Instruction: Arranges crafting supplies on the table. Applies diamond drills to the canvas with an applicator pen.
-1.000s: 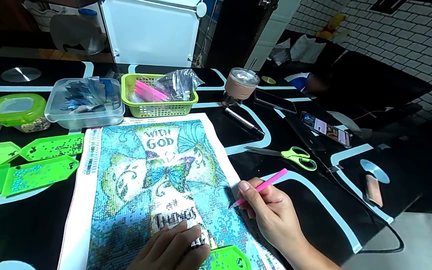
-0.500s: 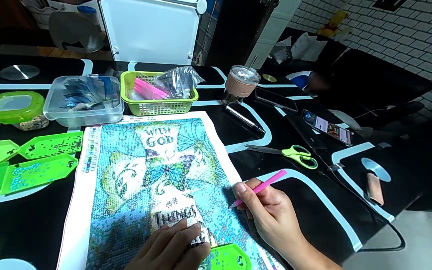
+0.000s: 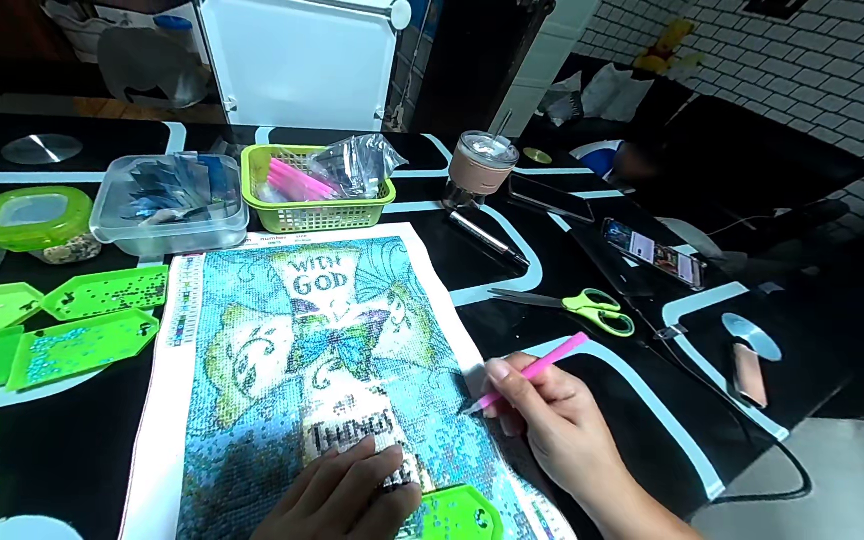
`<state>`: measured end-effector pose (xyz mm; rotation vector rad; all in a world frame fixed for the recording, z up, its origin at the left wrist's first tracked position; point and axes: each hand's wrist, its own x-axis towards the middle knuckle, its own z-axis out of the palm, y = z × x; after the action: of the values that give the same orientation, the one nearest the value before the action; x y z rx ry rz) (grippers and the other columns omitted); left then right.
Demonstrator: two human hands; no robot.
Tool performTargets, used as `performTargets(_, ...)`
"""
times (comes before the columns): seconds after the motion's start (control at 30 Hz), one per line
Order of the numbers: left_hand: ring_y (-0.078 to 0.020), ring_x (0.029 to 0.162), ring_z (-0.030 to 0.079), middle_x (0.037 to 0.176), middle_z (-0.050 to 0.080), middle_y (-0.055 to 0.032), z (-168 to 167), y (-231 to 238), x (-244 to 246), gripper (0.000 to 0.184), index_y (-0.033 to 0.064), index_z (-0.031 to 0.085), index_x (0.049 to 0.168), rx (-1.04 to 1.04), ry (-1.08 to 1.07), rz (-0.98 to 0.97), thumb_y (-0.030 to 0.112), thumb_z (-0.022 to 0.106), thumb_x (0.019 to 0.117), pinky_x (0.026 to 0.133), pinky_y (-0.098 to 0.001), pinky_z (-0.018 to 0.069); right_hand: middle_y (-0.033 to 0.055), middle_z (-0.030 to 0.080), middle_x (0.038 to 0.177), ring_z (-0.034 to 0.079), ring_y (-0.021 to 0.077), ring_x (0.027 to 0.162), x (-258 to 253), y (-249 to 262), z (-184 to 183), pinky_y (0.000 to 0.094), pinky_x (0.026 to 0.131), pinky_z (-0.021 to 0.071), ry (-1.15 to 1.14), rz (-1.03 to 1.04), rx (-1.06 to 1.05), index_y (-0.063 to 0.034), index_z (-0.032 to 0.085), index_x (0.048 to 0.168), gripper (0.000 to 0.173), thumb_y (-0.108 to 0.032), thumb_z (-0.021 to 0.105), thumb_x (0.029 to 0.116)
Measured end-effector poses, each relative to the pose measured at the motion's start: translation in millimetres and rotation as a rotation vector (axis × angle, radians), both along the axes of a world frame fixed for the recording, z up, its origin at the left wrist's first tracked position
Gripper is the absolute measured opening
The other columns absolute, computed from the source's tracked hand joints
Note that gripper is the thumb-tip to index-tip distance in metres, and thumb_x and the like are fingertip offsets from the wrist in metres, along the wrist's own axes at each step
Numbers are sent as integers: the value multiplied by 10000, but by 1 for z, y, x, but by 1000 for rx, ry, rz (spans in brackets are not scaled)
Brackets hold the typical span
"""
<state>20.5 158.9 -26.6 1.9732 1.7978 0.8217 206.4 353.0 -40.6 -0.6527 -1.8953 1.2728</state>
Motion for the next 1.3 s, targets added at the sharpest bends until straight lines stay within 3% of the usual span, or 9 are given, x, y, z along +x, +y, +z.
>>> performTargets(0.17, -355, 1322, 586, 1365, 670, -128, 0, 0, 1, 420, 116, 730, 1230, 4, 10, 7, 406, 729, 925, 1099, -497, 458, -73, 650, 746, 605, -59, 665, 9, -34, 6, 118, 604, 509, 35, 169, 20, -112, 638, 901, 252, -236, 523, 1089)
performTargets(0.3, -350, 1323, 587, 1357, 676, -124, -1, 0, 2, 415, 123, 730, 1226, 14, 19, 17, 405, 731, 922, 1096, -488, 462, 38, 615, 711, 606, 4, 667, 14, -45, 1, 153, 624, 504, -11, 223, 160, -17, 606, 875, 280, -187, 534, 1084)
performTargets(0.8, -344, 1318, 595, 1347, 685, -114, -3, 0, 3, 392, 129, 744, 1202, 24, 2, 34, 404, 728, 924, 1090, -502, 471, 112, 641, 739, 640, 117, 729, 4, -63, 3, 208, 690, 515, -36, 302, 295, 10, 633, 860, 267, -152, 561, 1061)
performTargets(1.17, -339, 1315, 598, 1346, 685, -112, -4, 1, 3, 393, 133, 742, 1198, 41, 19, 35, 410, 729, 920, 1084, -486, 477, 108, 639, 746, 632, 93, 722, 4, -63, 4, 186, 689, 514, -40, 300, 261, 15, 628, 871, 260, -149, 564, 1062)
performTargets(1.23, -345, 1309, 601, 1340, 687, -117, -4, 0, 3, 390, 130, 739, 1192, 36, 15, 33, 408, 731, 918, 1078, -492, 480, 67, 652, 755, 629, 40, 705, 5, -62, 6, 179, 674, 522, -4, 276, 110, 8, 634, 904, 244, -153, 557, 1071)
performTargets(1.3, -352, 1313, 596, 1347, 682, -123, -1, 1, 2, 397, 120, 738, 1204, 21, 3, 25, 395, 737, 917, 1084, -502, 472, -46, 691, 789, 644, -34, 714, 4, -55, 11, 149, 655, 544, 32, 219, -69, -82, 665, 933, 210, -184, 549, 1075)
